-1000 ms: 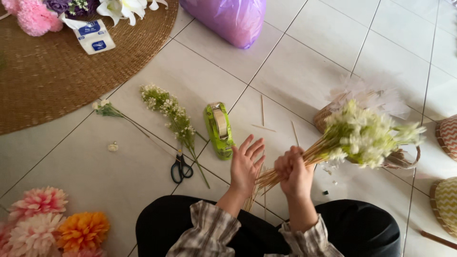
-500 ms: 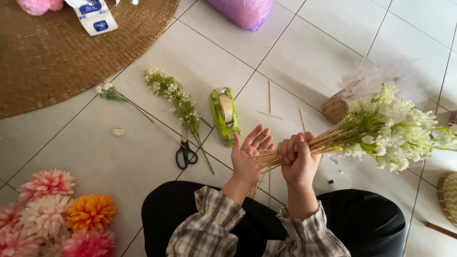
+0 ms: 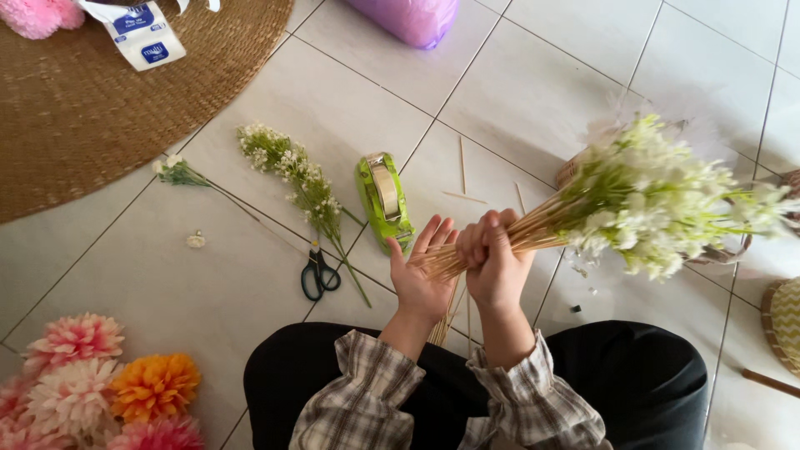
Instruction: The person assembles floral arrangements by gathering stems of white and pink flowers, securing them with wooden sticks, and placing them into wicker baskets.
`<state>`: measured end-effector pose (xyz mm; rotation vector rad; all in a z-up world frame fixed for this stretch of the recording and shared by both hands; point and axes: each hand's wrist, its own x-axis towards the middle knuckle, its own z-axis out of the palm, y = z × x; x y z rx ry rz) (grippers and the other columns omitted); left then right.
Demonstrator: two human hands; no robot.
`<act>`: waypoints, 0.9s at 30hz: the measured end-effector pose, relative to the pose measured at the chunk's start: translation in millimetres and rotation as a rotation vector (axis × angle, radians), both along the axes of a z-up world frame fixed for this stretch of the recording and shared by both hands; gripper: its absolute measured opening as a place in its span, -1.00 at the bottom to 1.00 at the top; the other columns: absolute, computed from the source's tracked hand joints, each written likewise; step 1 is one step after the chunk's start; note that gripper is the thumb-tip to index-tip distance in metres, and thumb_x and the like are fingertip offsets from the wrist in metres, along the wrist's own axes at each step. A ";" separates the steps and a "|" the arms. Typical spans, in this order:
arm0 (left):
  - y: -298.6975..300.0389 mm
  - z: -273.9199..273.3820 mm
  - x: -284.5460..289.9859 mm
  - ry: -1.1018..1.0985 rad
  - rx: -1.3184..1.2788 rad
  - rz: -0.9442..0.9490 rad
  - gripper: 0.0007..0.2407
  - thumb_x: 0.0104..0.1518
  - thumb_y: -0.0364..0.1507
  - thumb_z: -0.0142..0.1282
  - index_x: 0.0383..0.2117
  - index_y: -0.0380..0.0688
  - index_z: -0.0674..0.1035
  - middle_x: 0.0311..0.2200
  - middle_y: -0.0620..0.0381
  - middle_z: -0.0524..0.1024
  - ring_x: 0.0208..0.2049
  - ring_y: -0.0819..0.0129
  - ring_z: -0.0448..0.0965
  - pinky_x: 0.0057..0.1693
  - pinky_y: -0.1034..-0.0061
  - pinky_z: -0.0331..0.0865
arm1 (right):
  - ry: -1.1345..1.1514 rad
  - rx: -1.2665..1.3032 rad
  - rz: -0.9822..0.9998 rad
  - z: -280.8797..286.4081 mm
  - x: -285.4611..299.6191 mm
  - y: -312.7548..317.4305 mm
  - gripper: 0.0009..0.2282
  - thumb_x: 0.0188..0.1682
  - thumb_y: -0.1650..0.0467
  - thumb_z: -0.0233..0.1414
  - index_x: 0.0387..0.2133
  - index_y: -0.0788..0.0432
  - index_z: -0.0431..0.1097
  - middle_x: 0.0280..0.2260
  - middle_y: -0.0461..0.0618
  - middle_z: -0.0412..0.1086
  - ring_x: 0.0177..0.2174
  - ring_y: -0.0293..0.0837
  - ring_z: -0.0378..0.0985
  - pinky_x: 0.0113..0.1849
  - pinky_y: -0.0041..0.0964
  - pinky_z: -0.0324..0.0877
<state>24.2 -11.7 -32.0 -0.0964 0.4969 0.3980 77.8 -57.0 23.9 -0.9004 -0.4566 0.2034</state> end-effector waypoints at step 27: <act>51.2 -54.5 20.8 0.428 0.560 0.040 -0.65 0.22 -0.11 -0.15 -0.10 -0.11 0.46 -0.25 0.20 0.48 -0.31 0.50 0.45 -0.12 0.60 0.28 | 0.251 -0.932 -0.291 -139.3 138.9 -1.3 -0.64 -0.06 0.27 0.17 -0.74 0.20 0.26 -0.90 -0.14 0.02 -0.90 -0.30 0.09 -0.79 -0.46 0.02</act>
